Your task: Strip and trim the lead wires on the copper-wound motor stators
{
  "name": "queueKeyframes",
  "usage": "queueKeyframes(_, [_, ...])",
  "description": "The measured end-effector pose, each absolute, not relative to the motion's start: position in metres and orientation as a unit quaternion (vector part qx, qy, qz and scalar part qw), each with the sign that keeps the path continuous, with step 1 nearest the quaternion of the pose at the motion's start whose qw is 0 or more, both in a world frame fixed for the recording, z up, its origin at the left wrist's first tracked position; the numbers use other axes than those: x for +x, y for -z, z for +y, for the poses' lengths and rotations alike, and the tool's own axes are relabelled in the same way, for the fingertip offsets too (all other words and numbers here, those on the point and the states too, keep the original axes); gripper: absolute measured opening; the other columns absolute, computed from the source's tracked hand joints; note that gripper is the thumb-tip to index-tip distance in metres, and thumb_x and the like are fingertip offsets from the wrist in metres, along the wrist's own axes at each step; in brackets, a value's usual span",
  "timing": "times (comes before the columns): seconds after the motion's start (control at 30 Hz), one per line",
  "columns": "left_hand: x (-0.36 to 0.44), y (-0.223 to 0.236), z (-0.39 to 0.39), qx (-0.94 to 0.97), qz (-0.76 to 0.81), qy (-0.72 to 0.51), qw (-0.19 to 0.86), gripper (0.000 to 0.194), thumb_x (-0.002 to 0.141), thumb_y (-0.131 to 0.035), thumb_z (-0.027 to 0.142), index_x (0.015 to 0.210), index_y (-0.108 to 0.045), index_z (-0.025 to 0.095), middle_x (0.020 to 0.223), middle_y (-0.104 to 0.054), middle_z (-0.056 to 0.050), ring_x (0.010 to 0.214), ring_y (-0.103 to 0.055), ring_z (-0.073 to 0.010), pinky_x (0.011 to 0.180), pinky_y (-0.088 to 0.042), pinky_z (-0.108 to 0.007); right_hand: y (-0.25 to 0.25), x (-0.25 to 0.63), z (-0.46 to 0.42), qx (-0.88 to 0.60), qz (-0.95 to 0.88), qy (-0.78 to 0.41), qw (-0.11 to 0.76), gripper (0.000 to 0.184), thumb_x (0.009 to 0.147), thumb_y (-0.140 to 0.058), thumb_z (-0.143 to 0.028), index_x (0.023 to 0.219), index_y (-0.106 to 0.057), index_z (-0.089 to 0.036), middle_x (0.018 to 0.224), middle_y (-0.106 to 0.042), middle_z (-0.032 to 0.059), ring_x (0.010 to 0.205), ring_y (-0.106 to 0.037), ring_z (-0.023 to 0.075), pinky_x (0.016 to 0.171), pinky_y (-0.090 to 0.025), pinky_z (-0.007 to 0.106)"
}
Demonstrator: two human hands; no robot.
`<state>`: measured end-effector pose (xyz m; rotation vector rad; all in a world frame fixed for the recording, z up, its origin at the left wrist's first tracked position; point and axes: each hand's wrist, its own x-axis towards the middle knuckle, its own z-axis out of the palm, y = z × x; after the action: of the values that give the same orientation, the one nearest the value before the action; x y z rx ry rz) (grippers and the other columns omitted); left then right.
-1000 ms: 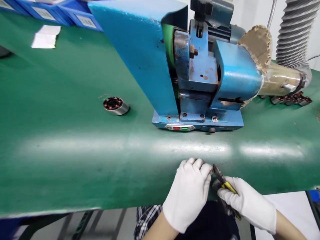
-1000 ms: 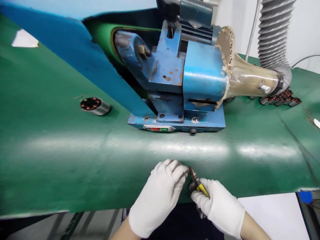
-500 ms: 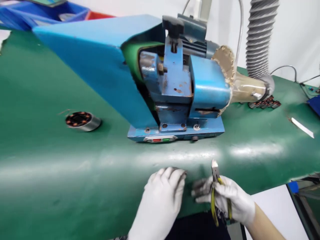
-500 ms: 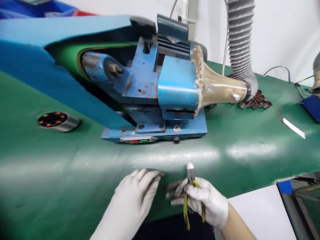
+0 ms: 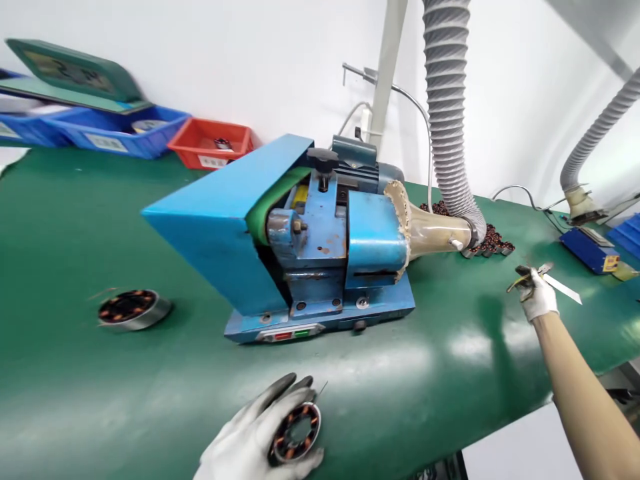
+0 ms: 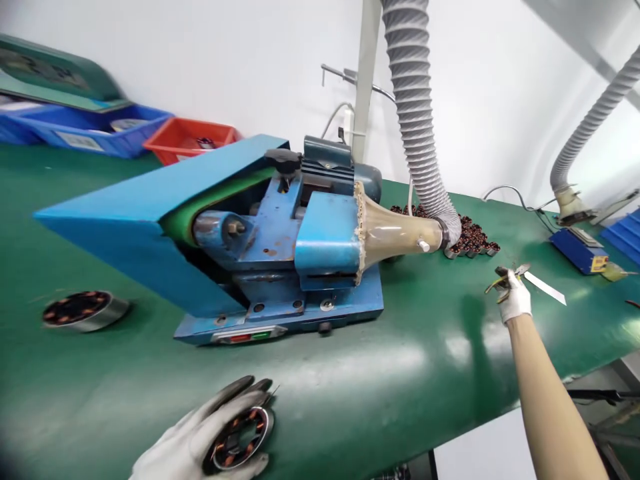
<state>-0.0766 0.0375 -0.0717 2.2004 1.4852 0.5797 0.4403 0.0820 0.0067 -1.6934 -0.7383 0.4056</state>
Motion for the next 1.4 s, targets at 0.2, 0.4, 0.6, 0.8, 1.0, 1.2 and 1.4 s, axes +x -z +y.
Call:
queueKeyframes(0.2, [-0.035,0.048,0.021,0.515,0.523,-0.359,0.576,0.044,0.054,-0.068,0.028,0.094,-0.052,0.020,0.085,-0.067,-0.003,0.077,-0.067,-0.0227,0.071,-0.054,-0.033,0.003,0.395,0.039,-0.785,-0.438,-0.156,0.409,0.049,0.076,-0.060,-0.037,0.123,-0.056,-0.024,0.084,-0.060,0.0024,0.062,-0.055,0.0150,0.063,-0.043,0.030])
queueKeyframes(0.4, [-0.021,0.012,0.015,0.354,0.413,-0.359,0.758,0.079,0.048,-0.076,0.017,0.119,-0.042,0.023,0.095,-0.064,-0.005,0.079,-0.062,-0.0175,0.072,-0.048,-0.030,0.050,0.382,0.001,-0.789,-0.603,-0.065,0.097,0.059,0.083,-0.041,-0.046,0.135,-0.044,-0.019,0.114,-0.053,0.0166,0.098,-0.058,0.0309,0.083,-0.046,0.044])
queueKeyframes(0.6, [-0.013,0.022,0.011,0.290,0.328,-0.371,0.819,0.087,0.036,-0.089,0.036,0.112,-0.048,0.022,0.067,-0.061,0.001,0.058,-0.058,-0.0132,0.056,-0.043,-0.025,0.034,0.307,-0.004,-0.756,-0.636,-0.077,0.133,0.045,0.080,-0.051,-0.047,0.113,-0.062,-0.019,0.114,-0.058,0.0173,0.104,-0.056,0.0347,0.090,-0.044,0.052])
queueKeyframes(0.8, [-0.013,-0.006,-0.004,0.251,0.243,-0.410,0.842,0.067,0.066,-0.070,0.055,0.124,-0.052,0.025,0.121,-0.056,-0.009,0.114,-0.053,-0.0266,0.096,-0.040,-0.037,-0.019,0.166,-0.007,-0.460,-0.708,-0.346,0.410,0.040,0.076,-0.066,-0.020,0.114,-0.059,-0.030,0.117,-0.059,0.0063,0.108,-0.057,0.0205,0.090,-0.048,0.030])
queueKeyframes(1.0, [-0.010,-0.015,-0.009,0.220,0.269,-0.417,0.840,0.050,0.065,-0.078,0.029,0.111,-0.061,0.019,0.098,-0.066,-0.006,0.088,-0.063,-0.0196,0.085,-0.046,-0.030,-0.028,0.127,0.014,-0.385,-0.610,-0.419,0.552,0.006,0.075,-0.070,-0.018,0.073,-0.072,-0.023,0.065,-0.065,0.0011,0.060,-0.062,0.0124,0.057,-0.050,0.020])
queueKeyframes(1.2, [-0.003,-0.004,-0.013,0.193,0.345,-0.405,0.825,0.028,0.078,-0.063,0.042,0.086,-0.063,0.014,0.075,-0.066,-0.005,0.072,-0.066,-0.0187,0.074,-0.051,-0.033,-0.029,0.145,0.020,-0.379,-0.181,-0.638,0.646,0.019,0.065,-0.079,-0.038,0.071,-0.070,-0.022,0.060,-0.060,-0.0023,0.040,-0.044,0.0018,0.036,-0.035,0.010])
queueKeyframes(1.4, [-0.005,0.005,-0.005,0.289,0.403,-0.427,0.756,0.028,0.066,-0.073,0.030,0.088,-0.061,0.019,0.087,-0.066,-0.003,0.082,-0.065,-0.0209,0.078,-0.052,-0.033,-0.037,0.135,0.010,-0.428,-0.448,-0.552,0.558,0.013,0.058,-0.081,-0.018,0.069,-0.075,-0.021,0.069,-0.070,0.0060,0.066,-0.064,0.0175,0.064,-0.053,0.026])
